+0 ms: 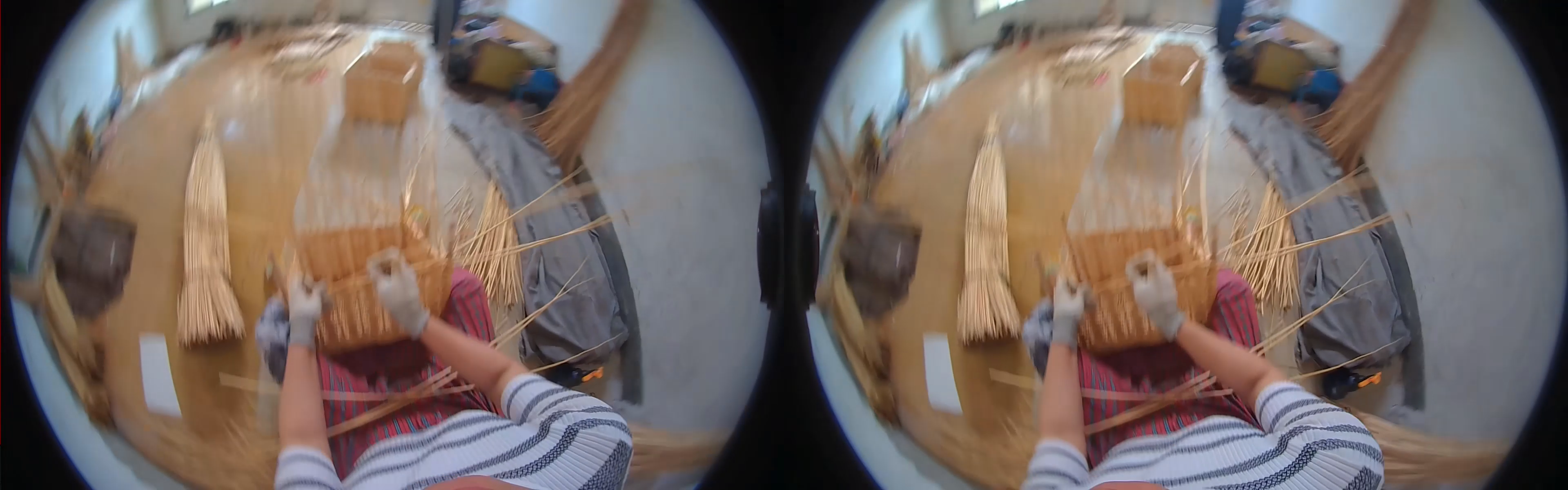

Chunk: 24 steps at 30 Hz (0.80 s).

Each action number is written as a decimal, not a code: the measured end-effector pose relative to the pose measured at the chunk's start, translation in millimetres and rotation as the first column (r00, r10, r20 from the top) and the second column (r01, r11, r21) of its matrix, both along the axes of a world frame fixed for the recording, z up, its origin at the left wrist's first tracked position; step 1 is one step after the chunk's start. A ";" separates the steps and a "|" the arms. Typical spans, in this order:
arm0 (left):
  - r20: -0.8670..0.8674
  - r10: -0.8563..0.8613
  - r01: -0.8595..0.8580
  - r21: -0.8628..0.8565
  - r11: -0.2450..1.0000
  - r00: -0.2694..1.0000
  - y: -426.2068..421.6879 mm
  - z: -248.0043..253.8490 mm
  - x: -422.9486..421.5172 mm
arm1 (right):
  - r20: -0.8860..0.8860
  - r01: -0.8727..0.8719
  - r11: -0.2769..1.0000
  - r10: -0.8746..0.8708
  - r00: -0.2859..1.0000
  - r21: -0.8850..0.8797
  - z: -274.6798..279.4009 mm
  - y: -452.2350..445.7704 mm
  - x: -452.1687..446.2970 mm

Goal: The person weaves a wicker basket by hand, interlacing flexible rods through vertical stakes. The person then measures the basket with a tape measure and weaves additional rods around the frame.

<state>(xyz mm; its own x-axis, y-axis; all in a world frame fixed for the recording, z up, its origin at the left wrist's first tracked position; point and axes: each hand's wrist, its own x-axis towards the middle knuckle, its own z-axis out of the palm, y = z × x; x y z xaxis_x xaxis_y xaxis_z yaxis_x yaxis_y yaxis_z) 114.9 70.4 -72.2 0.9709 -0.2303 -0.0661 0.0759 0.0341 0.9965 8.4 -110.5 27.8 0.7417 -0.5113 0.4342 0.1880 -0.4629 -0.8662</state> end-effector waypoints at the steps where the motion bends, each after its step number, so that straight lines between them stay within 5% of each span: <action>1: -0.058 0.023 -0.027 -0.069 0.997 0.998 -4.3 23.7 -11.0 | -0.043 -0.013 0.994 0.008 0.999 -0.104 2.1 -1.3 16.0; 3: 0.002 0.143 -0.140 0.186 0.972 0.990 -6.6 48.0 -23.5 | -0.248 -0.212 0.944 0.148 0.958 -0.254 53.7 7.0 42.6; 5: -0.191 0.184 -0.186 0.010 0.982 0.964 -9.7 37.1 -24.4 | -0.362 -0.433 0.870 0.335 0.870 -0.235 60.1 11.9 88.4; 7: -0.209 0.226 -0.231 0.004 0.973 0.951 -12.5 42.5 -29.4 | -0.119 -0.221 0.703 0.192 0.974 -0.675 54.4 27.7 132.4; 11: -0.258 0.224 -0.224 0.028 0.974 0.940 -6.2 65.7 -25.6 | -0.224 -0.298 0.664 0.196 0.955 -0.686 56.1 50.4 166.8; 12: -0.288 0.181 -0.174 0.049 0.984 0.940 -5.9 65.1 -24.3 | -0.182 -0.277 0.915 0.231 0.956 -0.292 65.6 56.4 149.2; 13: -0.304 0.192 -0.191 0.036 0.981 0.933 -5.4 66.4 -22.1 | -0.144 -0.220 0.961 0.245 0.959 0.169 69.3 59.1 129.6; 15: -0.306 0.145 -0.122 0.095 0.988 0.941 -4.5 65.8 -21.5 | 0.182 -0.337 0.782 0.284 0.941 0.524 48.5 35.1 89.3; 16: -0.329 0.143 -0.117 0.095 0.988 0.933 -7.8 60.2 -23.5 | 0.182 -0.288 0.939 0.255 0.950 0.186 11.6 5.3 70.4; 18: -0.289 0.153 -0.141 0.063 0.988 0.945 -8.5 53.1 -20.7 | 0.205 -0.244 0.970 0.236 0.950 0.013 -69.4 -27.1 27.9; 19: -0.267 0.141 -0.138 0.028 0.990 0.953 -8.0 48.3 -19.3 | 0.215 -0.276 0.940 0.233 0.948 0.199 -87.6 -28.8 6.3; 21: -0.272 0.167 -0.163 0.038 0.986 0.947 -8.0 50.6 -16.6 | 0.123 -0.153 0.987 0.145 0.982 0.052 -48.2 -5.6 -11.4; 23: -0.283 0.171 -0.159 0.067 0.985 0.944 -10.7 46.4 -25.3 | 0.001 -0.120 0.794 0.149 0.989 0.595 -16.3 1.6 -18.8; 24: -0.257 0.175 -0.152 0.108 0.982 0.951 -11.4 45.0 -28.3 | 0.011 -0.111 0.792 0.131 0.991 0.600 -24.2 -2.5 -22.3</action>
<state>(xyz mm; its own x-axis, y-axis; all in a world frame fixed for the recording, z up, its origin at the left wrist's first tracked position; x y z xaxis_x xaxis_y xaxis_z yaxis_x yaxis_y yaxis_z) 86.5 59.0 -27.2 0.9399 -0.0519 -0.3374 0.3370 -0.0168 0.9413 -13.9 -113.0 3.7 0.8226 -0.5666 0.0485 0.1772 0.1742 -0.9686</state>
